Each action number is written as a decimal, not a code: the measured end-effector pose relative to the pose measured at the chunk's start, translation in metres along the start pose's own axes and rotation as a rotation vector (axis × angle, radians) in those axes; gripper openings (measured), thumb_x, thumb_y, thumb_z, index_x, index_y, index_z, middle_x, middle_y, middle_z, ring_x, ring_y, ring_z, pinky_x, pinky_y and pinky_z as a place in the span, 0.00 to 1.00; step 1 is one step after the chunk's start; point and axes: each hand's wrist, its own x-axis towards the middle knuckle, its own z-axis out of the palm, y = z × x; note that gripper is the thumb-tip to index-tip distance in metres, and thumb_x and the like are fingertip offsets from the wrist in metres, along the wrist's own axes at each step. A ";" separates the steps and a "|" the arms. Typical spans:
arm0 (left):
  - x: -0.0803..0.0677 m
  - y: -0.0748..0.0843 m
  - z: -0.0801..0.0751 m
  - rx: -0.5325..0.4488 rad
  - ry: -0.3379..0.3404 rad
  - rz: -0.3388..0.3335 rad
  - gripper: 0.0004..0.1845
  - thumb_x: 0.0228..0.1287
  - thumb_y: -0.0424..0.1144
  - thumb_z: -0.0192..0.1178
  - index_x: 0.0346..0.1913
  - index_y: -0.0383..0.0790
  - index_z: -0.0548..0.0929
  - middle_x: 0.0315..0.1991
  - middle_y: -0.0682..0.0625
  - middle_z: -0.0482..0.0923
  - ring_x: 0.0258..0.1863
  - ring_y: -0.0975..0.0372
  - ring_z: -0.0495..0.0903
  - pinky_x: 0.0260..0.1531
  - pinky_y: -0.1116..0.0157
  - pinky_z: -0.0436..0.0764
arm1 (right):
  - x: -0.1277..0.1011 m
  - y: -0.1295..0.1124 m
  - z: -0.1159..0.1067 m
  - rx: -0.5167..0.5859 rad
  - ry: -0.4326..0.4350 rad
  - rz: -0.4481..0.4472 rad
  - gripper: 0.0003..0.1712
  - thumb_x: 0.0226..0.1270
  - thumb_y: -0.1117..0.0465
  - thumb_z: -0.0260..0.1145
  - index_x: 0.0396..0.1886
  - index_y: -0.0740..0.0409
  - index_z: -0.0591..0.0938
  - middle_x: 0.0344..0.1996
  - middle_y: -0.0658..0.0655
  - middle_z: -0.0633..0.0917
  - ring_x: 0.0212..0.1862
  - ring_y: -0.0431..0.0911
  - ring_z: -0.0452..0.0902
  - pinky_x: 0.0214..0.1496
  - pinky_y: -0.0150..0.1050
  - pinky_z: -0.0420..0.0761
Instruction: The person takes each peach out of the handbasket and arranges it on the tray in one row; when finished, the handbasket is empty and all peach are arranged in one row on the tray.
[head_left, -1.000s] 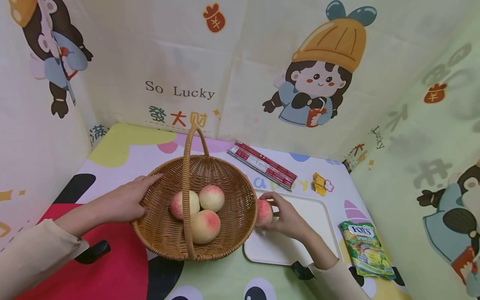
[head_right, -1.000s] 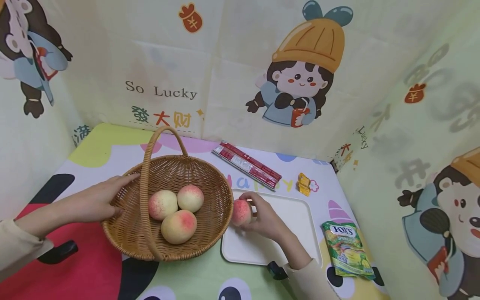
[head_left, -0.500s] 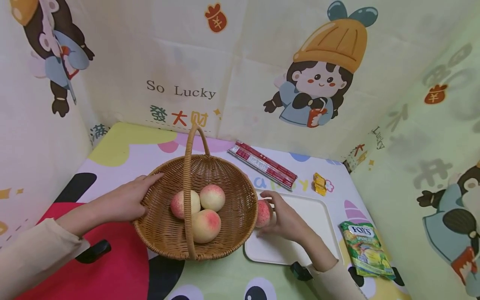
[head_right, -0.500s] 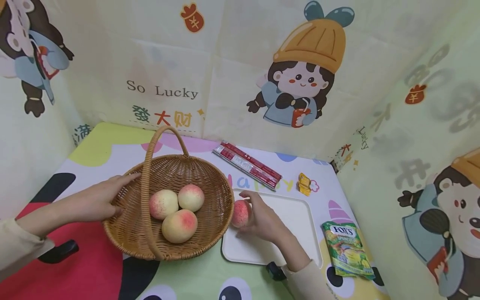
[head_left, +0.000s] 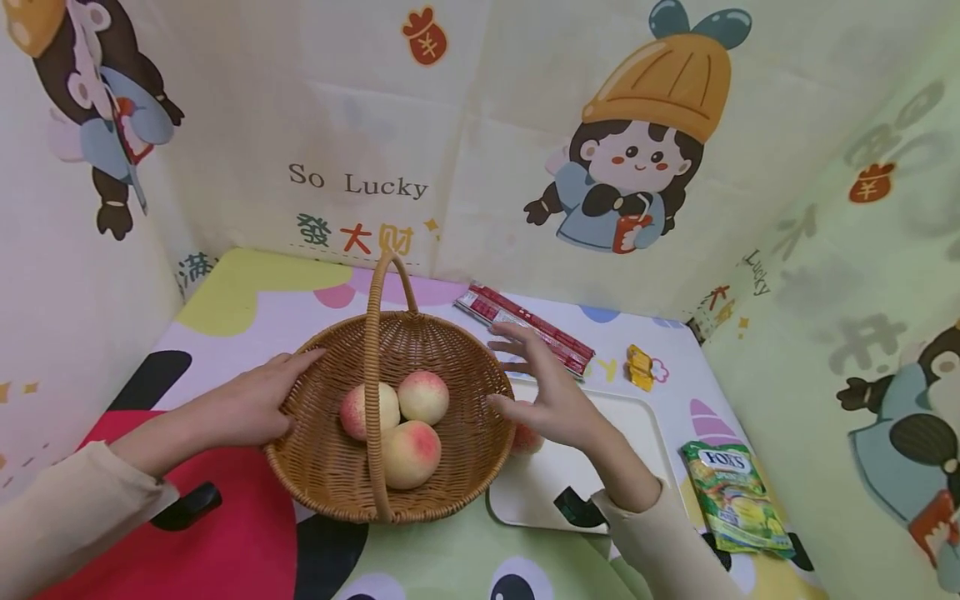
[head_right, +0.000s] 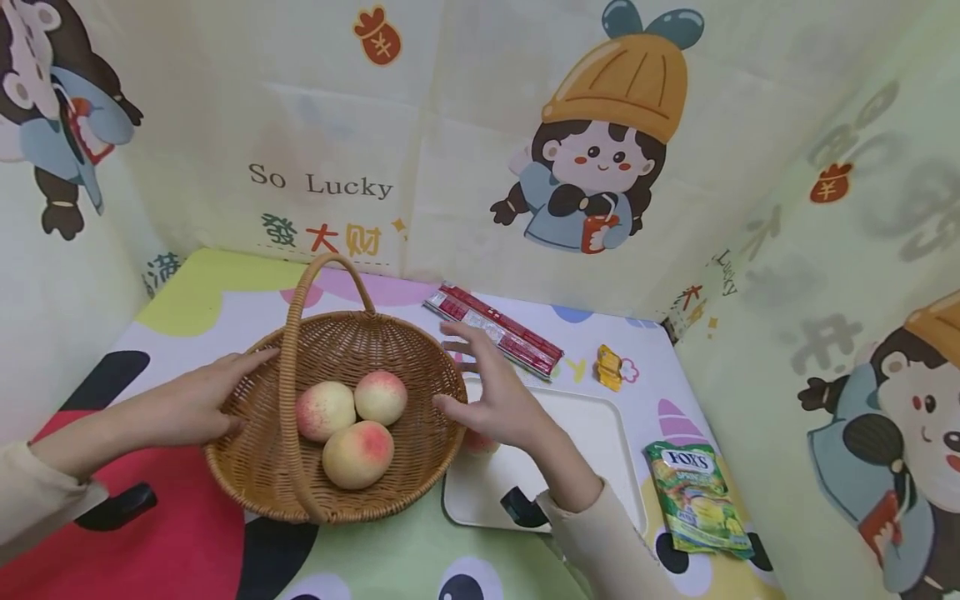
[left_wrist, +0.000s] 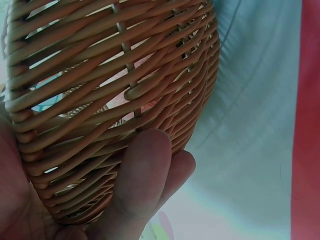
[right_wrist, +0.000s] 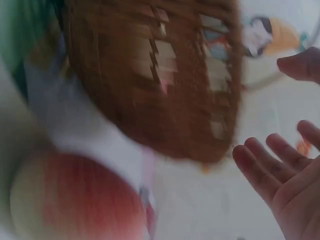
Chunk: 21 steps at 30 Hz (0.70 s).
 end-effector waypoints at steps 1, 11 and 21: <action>0.000 0.000 0.000 0.000 0.000 0.001 0.49 0.43 0.23 0.66 0.74 0.24 0.58 0.58 0.25 0.68 0.51 0.40 0.76 0.41 0.46 0.80 | 0.005 -0.001 0.007 -0.030 -0.031 -0.003 0.48 0.62 0.59 0.74 0.77 0.46 0.60 0.72 0.52 0.66 0.69 0.52 0.68 0.63 0.52 0.74; -0.001 0.001 0.002 -0.012 0.002 -0.008 0.48 0.43 0.22 0.64 0.74 0.25 0.59 0.59 0.26 0.68 0.55 0.39 0.74 0.45 0.45 0.79 | 0.035 -0.007 0.054 -0.465 -0.349 0.116 0.49 0.69 0.40 0.66 0.81 0.55 0.57 0.75 0.56 0.65 0.73 0.47 0.64 0.70 0.47 0.66; -0.001 0.000 0.002 -0.016 0.024 -0.002 0.49 0.43 0.23 0.65 0.75 0.27 0.59 0.60 0.28 0.69 0.55 0.40 0.74 0.45 0.44 0.79 | 0.048 -0.004 0.070 -0.560 -0.457 0.157 0.39 0.69 0.50 0.69 0.73 0.56 0.64 0.62 0.58 0.78 0.59 0.48 0.77 0.60 0.44 0.76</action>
